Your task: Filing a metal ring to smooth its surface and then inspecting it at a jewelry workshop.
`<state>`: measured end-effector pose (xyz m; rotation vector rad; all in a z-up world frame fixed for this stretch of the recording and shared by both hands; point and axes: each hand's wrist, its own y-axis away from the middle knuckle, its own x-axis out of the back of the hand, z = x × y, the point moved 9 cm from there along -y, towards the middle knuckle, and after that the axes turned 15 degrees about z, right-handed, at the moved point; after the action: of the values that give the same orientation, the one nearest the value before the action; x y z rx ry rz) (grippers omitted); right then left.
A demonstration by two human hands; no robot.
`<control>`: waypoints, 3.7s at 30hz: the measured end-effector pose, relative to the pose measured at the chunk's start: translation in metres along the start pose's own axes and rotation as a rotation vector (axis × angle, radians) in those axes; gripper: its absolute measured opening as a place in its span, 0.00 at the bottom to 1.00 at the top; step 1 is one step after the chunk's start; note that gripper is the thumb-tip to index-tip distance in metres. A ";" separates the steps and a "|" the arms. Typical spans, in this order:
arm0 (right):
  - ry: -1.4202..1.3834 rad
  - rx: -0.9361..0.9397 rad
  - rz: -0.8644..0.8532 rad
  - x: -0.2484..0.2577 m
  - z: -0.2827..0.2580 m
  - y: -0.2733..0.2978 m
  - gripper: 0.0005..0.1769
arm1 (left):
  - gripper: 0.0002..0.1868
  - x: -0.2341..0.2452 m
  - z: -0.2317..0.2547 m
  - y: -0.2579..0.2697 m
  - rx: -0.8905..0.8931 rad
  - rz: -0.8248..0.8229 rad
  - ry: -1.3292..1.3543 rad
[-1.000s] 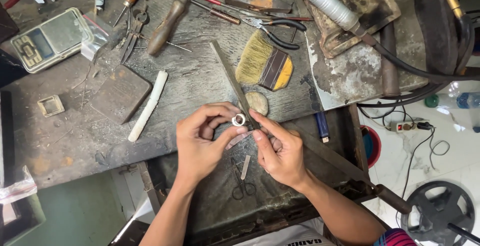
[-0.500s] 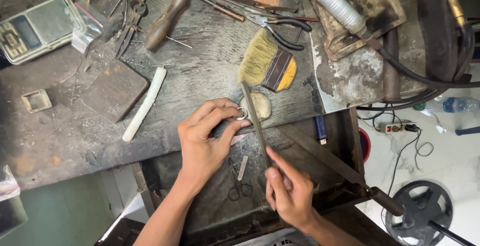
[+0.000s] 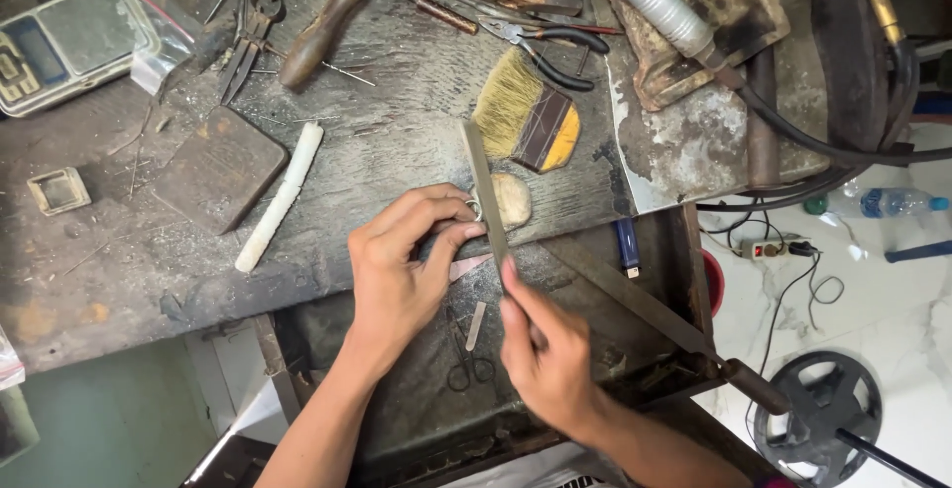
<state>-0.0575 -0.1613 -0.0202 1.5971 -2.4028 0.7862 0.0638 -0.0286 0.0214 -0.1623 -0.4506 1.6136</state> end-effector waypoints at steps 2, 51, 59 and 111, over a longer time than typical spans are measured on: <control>0.023 -0.008 -0.005 -0.007 -0.006 -0.032 0.21 | 0.01 0.000 0.002 -0.001 -0.001 -0.015 -0.011; 0.060 -0.089 0.102 0.026 -0.003 0.047 0.19 | 0.00 -0.003 0.002 -0.001 -0.010 -0.040 -0.023; 0.034 0.074 0.055 0.000 -0.035 -0.053 0.18 | 0.01 -0.003 -0.001 -0.002 0.003 -0.028 -0.001; 0.177 0.013 0.126 0.012 -0.008 0.037 0.17 | 0.05 -0.005 -0.004 0.002 0.011 -0.116 0.003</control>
<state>-0.0970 -0.1559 -0.0216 1.3294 -2.3926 0.9249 0.0639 -0.0327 0.0161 -0.1284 -0.4411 1.5012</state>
